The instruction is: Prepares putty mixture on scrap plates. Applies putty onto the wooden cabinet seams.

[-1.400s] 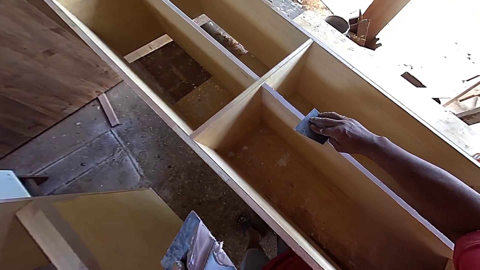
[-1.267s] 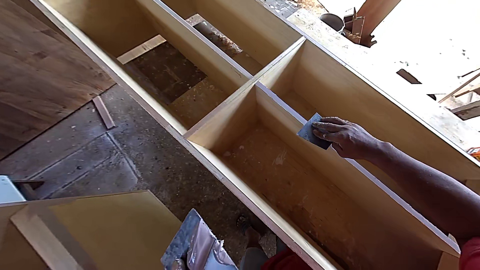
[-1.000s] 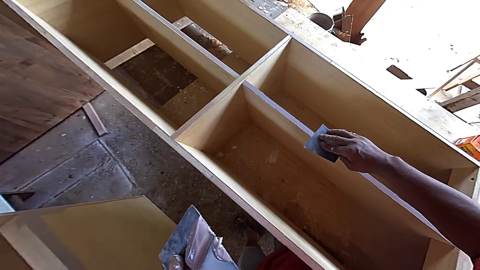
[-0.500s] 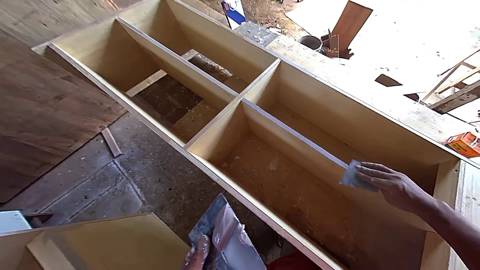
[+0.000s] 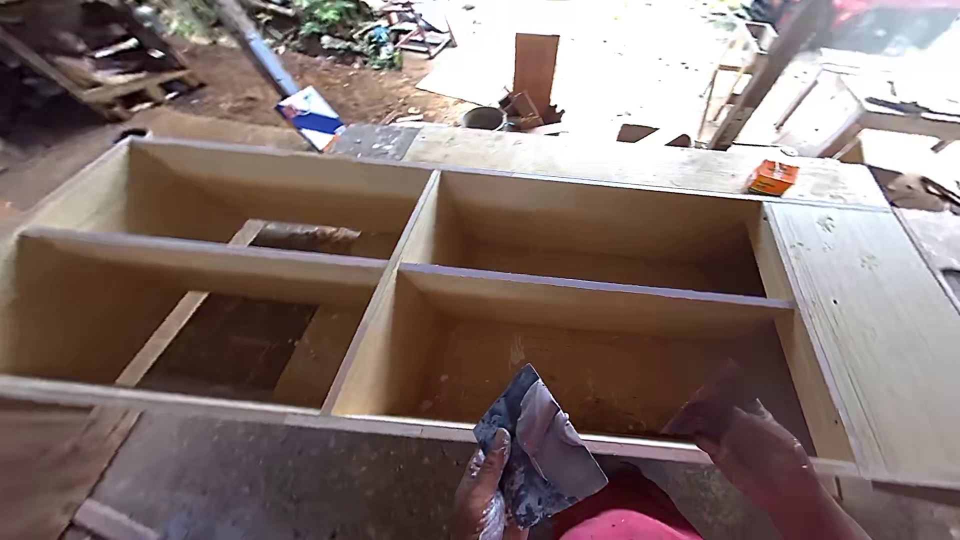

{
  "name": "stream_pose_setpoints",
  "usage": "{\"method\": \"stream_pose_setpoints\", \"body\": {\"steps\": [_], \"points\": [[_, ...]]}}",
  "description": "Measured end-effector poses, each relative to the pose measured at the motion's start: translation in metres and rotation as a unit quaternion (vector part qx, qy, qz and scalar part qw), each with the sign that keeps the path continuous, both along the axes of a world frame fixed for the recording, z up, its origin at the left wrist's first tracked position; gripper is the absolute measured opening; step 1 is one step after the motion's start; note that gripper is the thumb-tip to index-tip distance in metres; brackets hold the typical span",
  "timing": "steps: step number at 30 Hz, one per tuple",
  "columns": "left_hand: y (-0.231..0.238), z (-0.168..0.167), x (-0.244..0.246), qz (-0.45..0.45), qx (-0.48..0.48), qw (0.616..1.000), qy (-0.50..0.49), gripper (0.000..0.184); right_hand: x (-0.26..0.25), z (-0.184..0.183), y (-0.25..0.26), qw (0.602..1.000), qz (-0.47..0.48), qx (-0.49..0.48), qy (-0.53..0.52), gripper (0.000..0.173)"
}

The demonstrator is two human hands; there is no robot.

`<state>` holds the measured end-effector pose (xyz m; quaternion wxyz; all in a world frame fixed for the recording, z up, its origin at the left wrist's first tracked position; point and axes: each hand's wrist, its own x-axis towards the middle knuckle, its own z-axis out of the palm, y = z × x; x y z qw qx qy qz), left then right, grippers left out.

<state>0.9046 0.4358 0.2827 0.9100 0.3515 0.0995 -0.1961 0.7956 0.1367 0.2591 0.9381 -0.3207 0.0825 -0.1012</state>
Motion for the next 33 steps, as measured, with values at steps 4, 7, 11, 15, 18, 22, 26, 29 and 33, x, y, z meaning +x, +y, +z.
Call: {"method": "stream_pose_setpoints", "body": {"steps": [4,7,11,15,18,22,26,29,33], "points": [[0.031,-0.003,0.023,-0.092,0.024,0.995,-0.011,0.027,-0.038,0.004,0.049,0.985,-0.163,-0.003,0.062,0.038],[0.042,-0.005,0.037,-0.181,0.062,0.98,-0.043,0.031,-0.068,0.009,0.097,0.968,-0.24,0.007,0.069,0.035],[0.026,-0.004,0.043,-0.289,0.075,0.952,-0.064,0.031,-0.099,0.007,0.143,0.94,-0.333,0.013,0.073,0.033],[-0.003,-0.004,0.033,-0.369,0.074,0.924,-0.063,0.031,-0.147,0.005,0.155,0.844,-0.465,-0.206,0.17,0.017],[-0.028,-0.01,0.025,-0.42,0.079,0.902,-0.062,0.031,-0.187,-0.012,0.138,0.656,-0.459,-0.538,0.263,0.024],[-0.066,-0.02,0.021,-0.468,0.068,0.879,-0.065,0.03,-0.222,-0.044,0.077,0.401,-0.362,-0.771,0.337,0.039],[-0.113,-0.018,0.017,-0.496,0.076,0.864,-0.053,0.032,-0.225,-0.07,0.01,0.323,-0.336,-0.821,0.329,0.043],[-0.134,-0.026,0.025,-0.508,0.049,0.858,-0.05,0.03,-0.214,-0.073,-0.015,0.328,-0.32,-0.837,0.298,0.043],[-0.14,-0.029,0.037,-0.495,0.054,0.863,-0.086,0.03,-0.215,-0.075,-0.033,0.372,-0.358,-0.799,0.309,0.044]]}}
